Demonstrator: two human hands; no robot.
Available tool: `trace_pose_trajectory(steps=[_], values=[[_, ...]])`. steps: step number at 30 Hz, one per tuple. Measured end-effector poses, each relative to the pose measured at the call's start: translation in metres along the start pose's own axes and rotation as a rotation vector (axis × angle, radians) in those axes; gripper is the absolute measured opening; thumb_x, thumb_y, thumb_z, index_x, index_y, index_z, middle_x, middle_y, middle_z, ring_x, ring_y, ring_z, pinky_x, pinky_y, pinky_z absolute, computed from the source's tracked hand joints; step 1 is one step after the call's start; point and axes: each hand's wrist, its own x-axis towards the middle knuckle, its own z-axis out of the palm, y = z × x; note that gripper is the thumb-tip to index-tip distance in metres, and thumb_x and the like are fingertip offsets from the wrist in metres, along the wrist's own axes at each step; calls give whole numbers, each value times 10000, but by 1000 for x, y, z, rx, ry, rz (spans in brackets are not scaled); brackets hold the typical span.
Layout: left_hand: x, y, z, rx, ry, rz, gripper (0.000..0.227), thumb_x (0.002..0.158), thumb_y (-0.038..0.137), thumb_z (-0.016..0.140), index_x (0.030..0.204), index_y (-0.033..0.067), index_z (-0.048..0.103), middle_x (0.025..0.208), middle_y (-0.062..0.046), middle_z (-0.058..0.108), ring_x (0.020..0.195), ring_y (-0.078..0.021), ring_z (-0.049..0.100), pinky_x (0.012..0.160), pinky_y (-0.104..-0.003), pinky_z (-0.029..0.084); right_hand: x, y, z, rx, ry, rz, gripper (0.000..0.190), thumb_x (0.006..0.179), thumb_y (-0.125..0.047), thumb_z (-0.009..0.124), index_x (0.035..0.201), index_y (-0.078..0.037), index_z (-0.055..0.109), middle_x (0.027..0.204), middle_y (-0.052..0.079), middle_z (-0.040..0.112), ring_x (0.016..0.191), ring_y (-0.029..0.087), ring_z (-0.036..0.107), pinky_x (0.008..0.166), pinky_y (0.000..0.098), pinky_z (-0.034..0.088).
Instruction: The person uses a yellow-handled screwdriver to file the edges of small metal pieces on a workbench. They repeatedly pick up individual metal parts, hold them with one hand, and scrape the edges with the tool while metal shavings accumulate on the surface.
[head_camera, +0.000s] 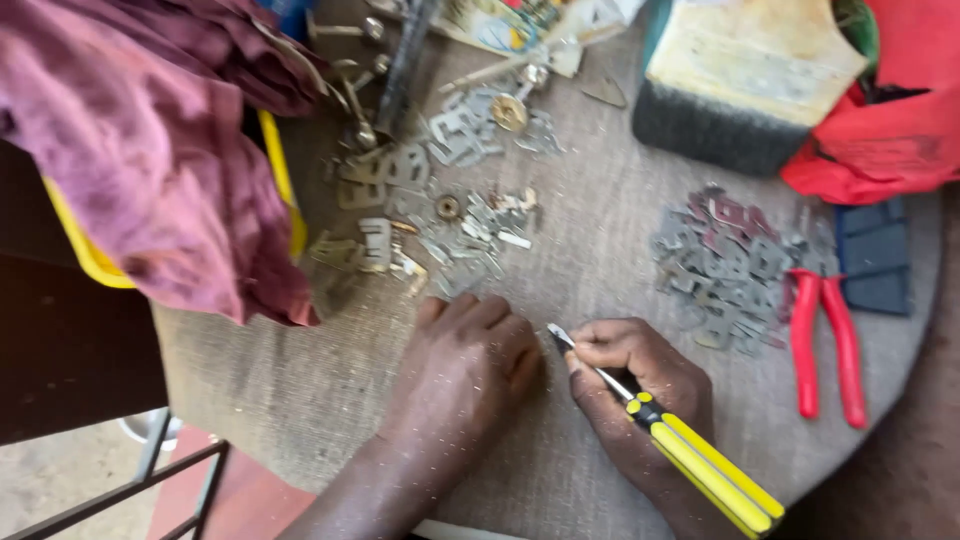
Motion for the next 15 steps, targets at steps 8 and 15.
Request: trace_pose_trajectory(steps=[8, 15], values=[[-4, 5, 1, -21, -46, -22, 183, 918, 211, 673, 752, 157, 620, 777, -18, 598, 759, -285, 603, 740, -450, 398, -16, 1, -6, -63, 25, 102, 71, 878, -67, 760, 891, -125, 722, 980, 24, 807, 910, 131, 783, 858, 249, 568], [-2, 0, -1, 1, -43, -42, 193, 897, 225, 678, 726, 169, 607, 751, -22, 569, 728, -284, 583, 749, -443, 374, -13, -1, -6, -54, 16, 69, 28, 900, -86, 741, 915, -109, 743, 987, 33, 807, 901, 139, 785, 851, 254, 571]])
